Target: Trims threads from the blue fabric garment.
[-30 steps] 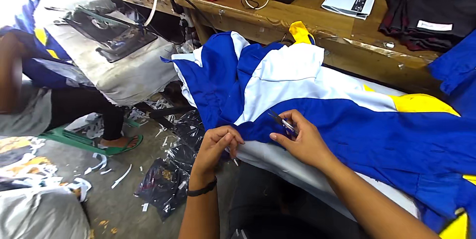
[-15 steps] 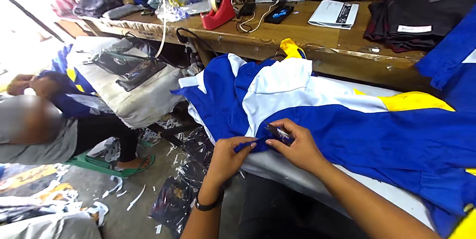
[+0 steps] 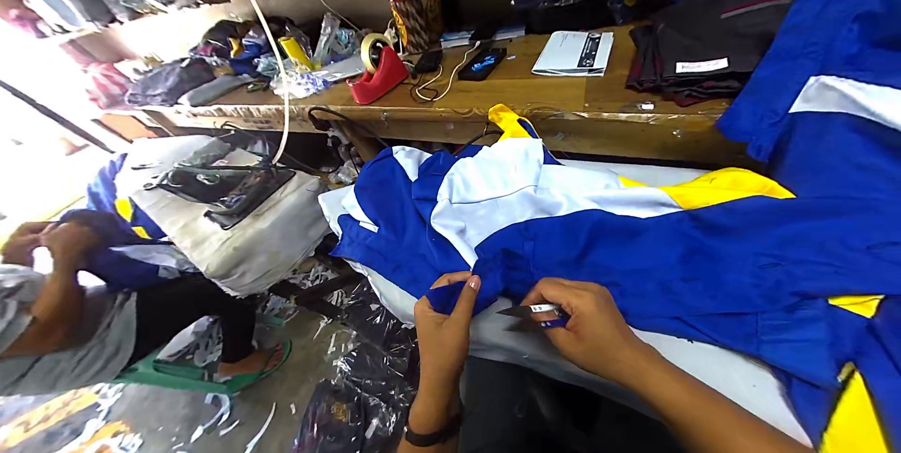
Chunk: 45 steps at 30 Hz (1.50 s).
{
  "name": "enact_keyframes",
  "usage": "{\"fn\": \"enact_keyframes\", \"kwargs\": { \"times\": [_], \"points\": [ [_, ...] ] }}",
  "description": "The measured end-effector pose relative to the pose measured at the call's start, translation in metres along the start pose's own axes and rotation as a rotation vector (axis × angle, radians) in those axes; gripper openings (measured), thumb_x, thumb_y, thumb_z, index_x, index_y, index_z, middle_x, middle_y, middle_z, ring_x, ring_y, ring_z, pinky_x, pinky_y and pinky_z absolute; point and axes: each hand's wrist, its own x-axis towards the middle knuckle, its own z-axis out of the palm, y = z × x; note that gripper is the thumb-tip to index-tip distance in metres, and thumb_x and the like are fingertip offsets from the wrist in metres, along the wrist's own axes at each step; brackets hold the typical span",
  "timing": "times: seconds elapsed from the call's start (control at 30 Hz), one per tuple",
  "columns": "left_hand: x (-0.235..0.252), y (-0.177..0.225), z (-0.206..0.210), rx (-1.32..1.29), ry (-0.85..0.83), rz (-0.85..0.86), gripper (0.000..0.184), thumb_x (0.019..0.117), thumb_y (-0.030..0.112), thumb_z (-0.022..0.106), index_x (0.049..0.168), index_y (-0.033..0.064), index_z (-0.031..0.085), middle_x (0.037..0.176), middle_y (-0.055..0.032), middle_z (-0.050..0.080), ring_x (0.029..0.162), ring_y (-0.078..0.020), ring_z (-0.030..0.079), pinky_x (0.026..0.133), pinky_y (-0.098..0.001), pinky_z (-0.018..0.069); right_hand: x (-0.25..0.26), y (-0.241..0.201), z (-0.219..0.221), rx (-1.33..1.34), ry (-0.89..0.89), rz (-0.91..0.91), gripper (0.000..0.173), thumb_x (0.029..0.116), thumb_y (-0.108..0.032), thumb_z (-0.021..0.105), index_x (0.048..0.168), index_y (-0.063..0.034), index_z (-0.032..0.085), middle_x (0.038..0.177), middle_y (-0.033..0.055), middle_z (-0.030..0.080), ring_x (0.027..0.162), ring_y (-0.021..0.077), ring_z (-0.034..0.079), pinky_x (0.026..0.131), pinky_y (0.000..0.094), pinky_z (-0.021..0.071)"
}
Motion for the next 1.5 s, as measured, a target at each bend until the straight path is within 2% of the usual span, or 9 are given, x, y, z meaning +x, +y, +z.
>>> {"fn": "enact_keyframes", "kwargs": {
  "times": [0.13,0.23,0.4,0.57,0.63,0.7,0.77,0.97,1.5],
  "points": [
    [-0.005,0.003,0.007,-0.106,-0.021,-0.037,0.014,0.0926,-0.005,0.061,0.1,-0.0016,0.073,0.093,-0.003,0.076,0.086,-0.0081,0.073,0.082,-0.0255,0.0607,0.0,0.001,-0.006,0.107,0.166,0.111,0.025,0.0887,-0.027,0.071,0.108,-0.011,0.074,0.085,-0.004,0.068,0.07,0.0001,0.058,0.062,0.0184,0.0486],
    [-0.012,0.005,0.013,-0.059,-0.094,0.037,0.014,0.0918,-0.004,0.063,0.1,-0.0018,0.075,0.097,-0.0034,0.077,0.09,-0.0079,0.073,0.084,-0.0257,0.0606,0.008,-0.003,-0.003,0.132,0.23,0.089,0.031,0.0895,-0.029,0.074,0.113,-0.0092,0.075,0.092,-0.0026,0.072,0.074,-0.0006,0.059,0.065,0.0175,0.0488],
    [-0.022,0.003,0.022,0.046,-0.11,0.188,0.013,0.088,-0.004,0.067,0.097,-0.001,0.076,0.093,-0.0005,0.077,0.086,-0.0039,0.072,0.082,-0.0218,0.0605,0.011,-0.006,0.004,-0.045,0.287,-0.005,0.017,0.0921,-0.019,0.06,0.085,-0.0087,0.072,0.071,0.0009,0.063,0.061,0.0086,0.057,0.052,0.0261,0.0431],
    [-0.022,0.0,0.024,-0.013,-0.083,0.065,0.011,0.0903,-0.004,0.064,0.096,-0.0012,0.074,0.089,-0.0004,0.076,0.08,-0.0038,0.071,0.076,-0.021,0.0602,-0.005,-0.01,-0.012,-0.112,0.095,-0.196,0.018,0.0938,-0.02,0.056,0.087,-0.0125,0.071,0.072,0.0003,0.065,0.062,0.0116,0.062,0.052,0.0292,0.0467],
    [-0.02,0.001,0.023,-0.081,-0.104,0.012,0.013,0.0913,-0.003,0.063,0.098,-0.001,0.074,0.092,-0.0019,0.076,0.083,-0.006,0.071,0.079,-0.0229,0.0602,-0.012,-0.009,-0.019,-0.12,0.071,-0.159,0.017,0.0916,-0.025,0.06,0.095,-0.0144,0.073,0.078,-0.0002,0.068,0.064,0.0109,0.063,0.054,0.0294,0.0484],
    [-0.019,0.002,0.023,-0.147,-0.13,-0.025,0.015,0.0932,-0.002,0.061,0.102,-0.0016,0.073,0.096,-0.0039,0.076,0.088,-0.0076,0.072,0.082,-0.0247,0.06,-0.016,-0.006,-0.031,-0.08,0.091,-0.057,0.034,0.0909,-0.038,0.069,0.114,-0.013,0.073,0.089,0.002,0.069,0.072,0.0104,0.063,0.059,0.0287,0.0521],
    [-0.018,0.003,0.023,-0.174,-0.137,-0.06,0.016,0.0936,-0.002,0.06,0.102,-0.0006,0.074,0.097,-0.0035,0.076,0.09,-0.0076,0.072,0.084,-0.0249,0.0597,-0.016,0.0,-0.04,-0.042,0.144,0.005,0.045,0.0918,-0.046,0.07,0.121,-0.0117,0.071,0.095,0.0021,0.069,0.079,0.0065,0.062,0.066,0.0236,0.0526],
    [-0.017,0.008,0.024,-0.222,-0.153,-0.138,0.017,0.0931,-0.002,0.06,0.098,0.002,0.076,0.093,-0.0025,0.076,0.087,-0.0072,0.072,0.083,-0.0251,0.0595,-0.007,0.015,-0.047,-0.181,0.316,-0.058,0.027,0.0963,-0.034,0.068,0.109,-0.0134,0.08,0.098,0.0027,0.076,0.086,0.01,0.068,0.075,0.0283,0.0512],
    [-0.011,0.005,0.015,-0.192,-0.345,-0.086,0.017,0.094,0.0,0.061,0.1,0.0035,0.077,0.097,-0.0018,0.077,0.091,-0.0063,0.071,0.086,-0.0254,0.0587,0.006,0.019,-0.055,-0.188,0.176,-0.171,0.025,0.0992,-0.035,0.064,0.103,-0.0176,0.081,0.093,-0.0011,0.076,0.083,0.0093,0.067,0.073,0.0299,0.0475]
  ]
}}
